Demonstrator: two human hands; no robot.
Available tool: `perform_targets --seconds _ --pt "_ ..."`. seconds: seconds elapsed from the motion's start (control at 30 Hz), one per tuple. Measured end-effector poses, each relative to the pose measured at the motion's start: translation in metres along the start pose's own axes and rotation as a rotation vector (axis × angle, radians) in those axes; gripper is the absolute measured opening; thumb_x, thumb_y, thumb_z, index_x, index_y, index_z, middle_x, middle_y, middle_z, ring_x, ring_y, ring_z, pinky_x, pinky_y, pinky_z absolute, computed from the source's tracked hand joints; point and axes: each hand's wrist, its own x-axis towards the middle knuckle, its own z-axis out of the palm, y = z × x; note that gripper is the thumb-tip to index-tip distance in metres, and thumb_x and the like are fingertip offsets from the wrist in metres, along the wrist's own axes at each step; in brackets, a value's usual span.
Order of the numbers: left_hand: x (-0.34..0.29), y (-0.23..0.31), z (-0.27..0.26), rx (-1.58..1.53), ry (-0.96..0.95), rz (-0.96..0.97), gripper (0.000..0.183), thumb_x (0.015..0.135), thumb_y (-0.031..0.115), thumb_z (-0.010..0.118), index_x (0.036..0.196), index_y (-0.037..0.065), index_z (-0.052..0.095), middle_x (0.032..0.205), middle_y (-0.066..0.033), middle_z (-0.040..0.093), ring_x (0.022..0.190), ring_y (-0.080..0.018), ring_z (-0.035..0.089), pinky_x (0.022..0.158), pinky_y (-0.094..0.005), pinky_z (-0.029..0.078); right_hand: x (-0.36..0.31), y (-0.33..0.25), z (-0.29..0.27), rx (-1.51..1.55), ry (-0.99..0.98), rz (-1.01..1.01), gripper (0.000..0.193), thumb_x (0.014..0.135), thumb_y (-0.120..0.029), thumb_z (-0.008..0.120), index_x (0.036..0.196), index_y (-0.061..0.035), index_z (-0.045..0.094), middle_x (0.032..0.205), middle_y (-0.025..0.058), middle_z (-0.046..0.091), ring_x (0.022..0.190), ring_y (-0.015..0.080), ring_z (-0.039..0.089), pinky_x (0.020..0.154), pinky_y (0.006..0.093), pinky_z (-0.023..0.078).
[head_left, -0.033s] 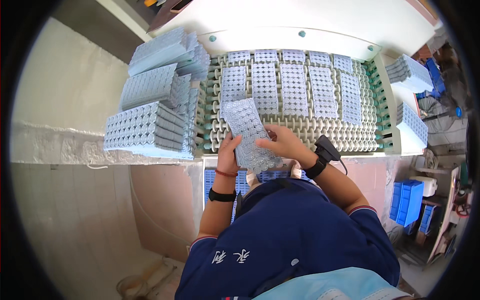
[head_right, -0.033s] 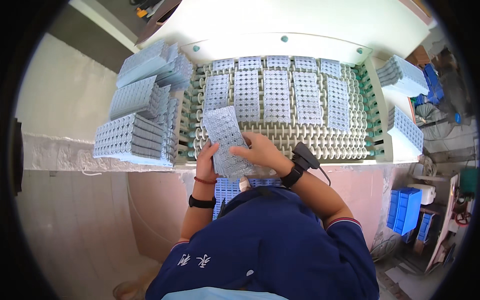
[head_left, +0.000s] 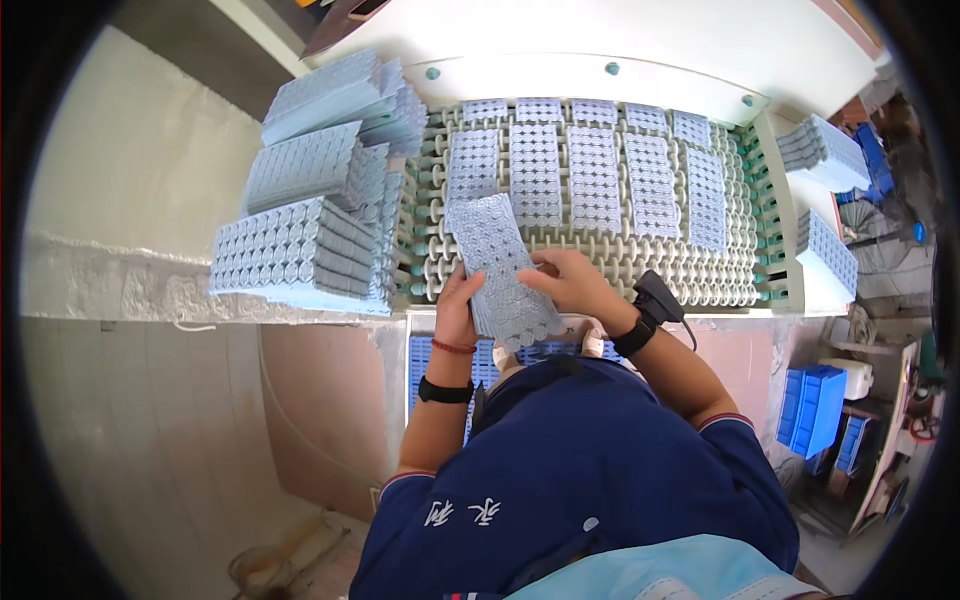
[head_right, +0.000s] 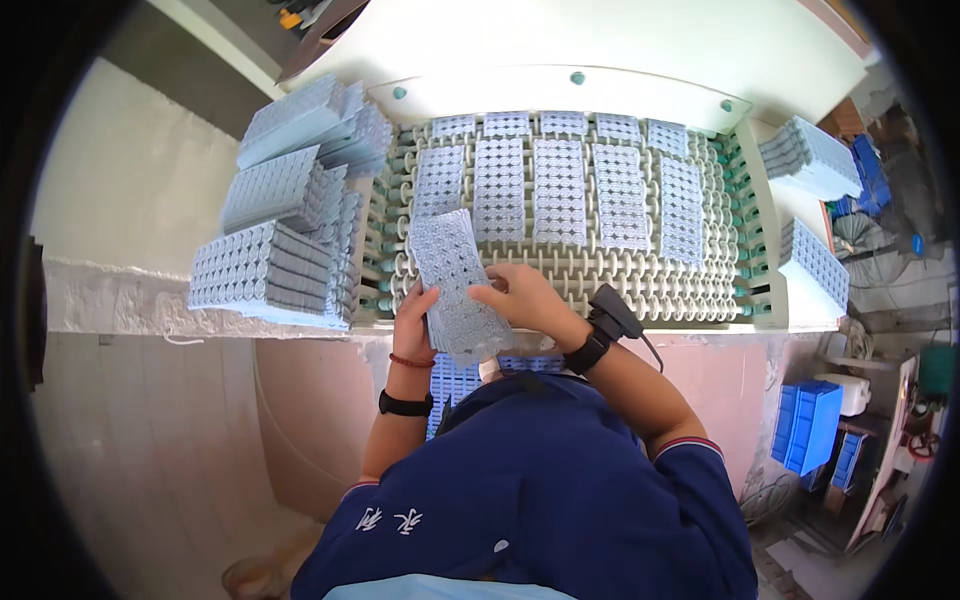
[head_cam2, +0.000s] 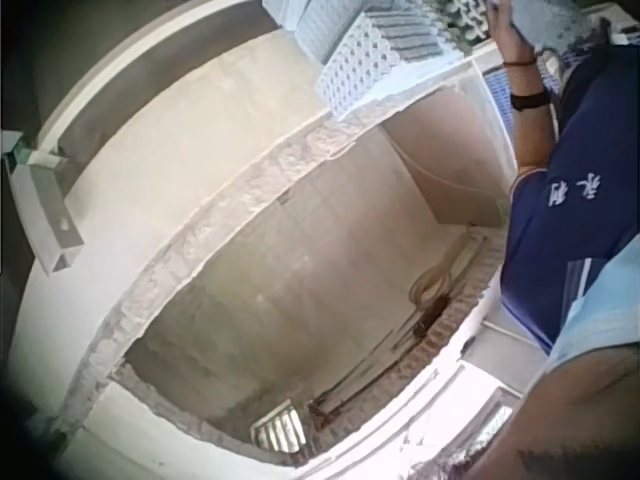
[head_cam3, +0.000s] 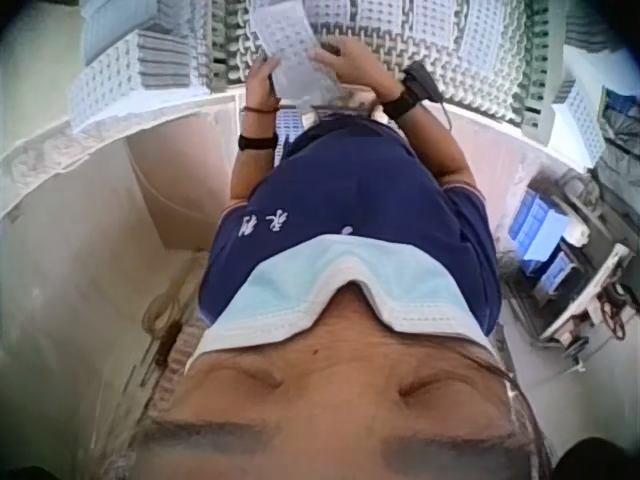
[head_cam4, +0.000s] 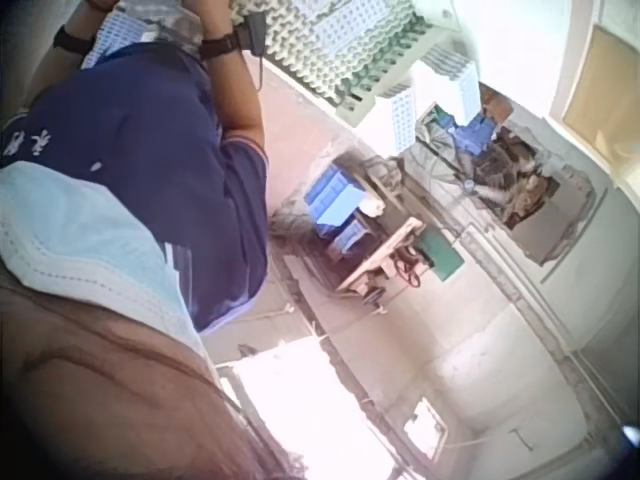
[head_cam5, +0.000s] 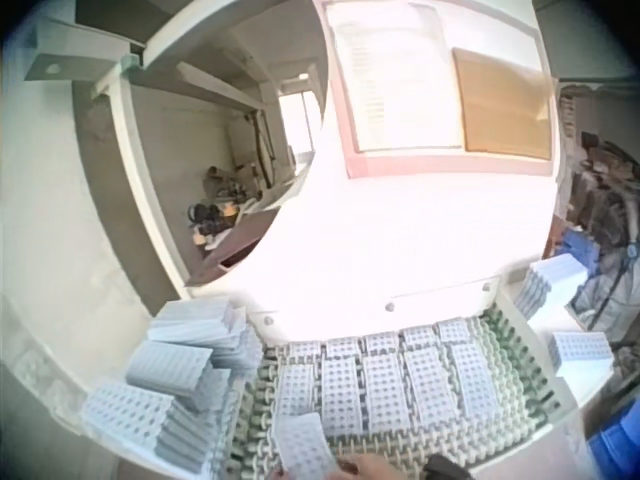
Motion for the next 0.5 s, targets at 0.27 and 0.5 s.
perform_targets --seconds 0.27,0.5 --pt "-0.016 0.003 -0.023 -0.069 0.037 0.052 0.048 0.082 0.003 0.054 0.127 -0.003 0.039 0.118 -0.0152 0.054 0.106 -0.0276 0.054 0.093 -0.0391 0.042 0.004 -0.002 0.001 0.032 -0.076 -0.052 0.025 0.084 -0.019 0.063 0.071 0.0023 0.062 0.053 0.0011 0.057 0.047 0.0058 0.052 0.042 0.0203 0.037" --pt "-0.038 0.018 -0.06 -0.099 0.04 0.113 0.054 0.08 0.003 0.058 0.13 -0.002 0.037 0.122 -0.0122 0.052 0.109 -0.0249 0.052 0.095 -0.0363 0.04 -0.005 0.033 -0.022 0.387 0.205 0.135 0.02 0.087 -0.018 0.059 0.085 0.0017 0.062 0.06 0.002 0.058 0.046 0.0065 0.053 0.041 0.0184 0.042"
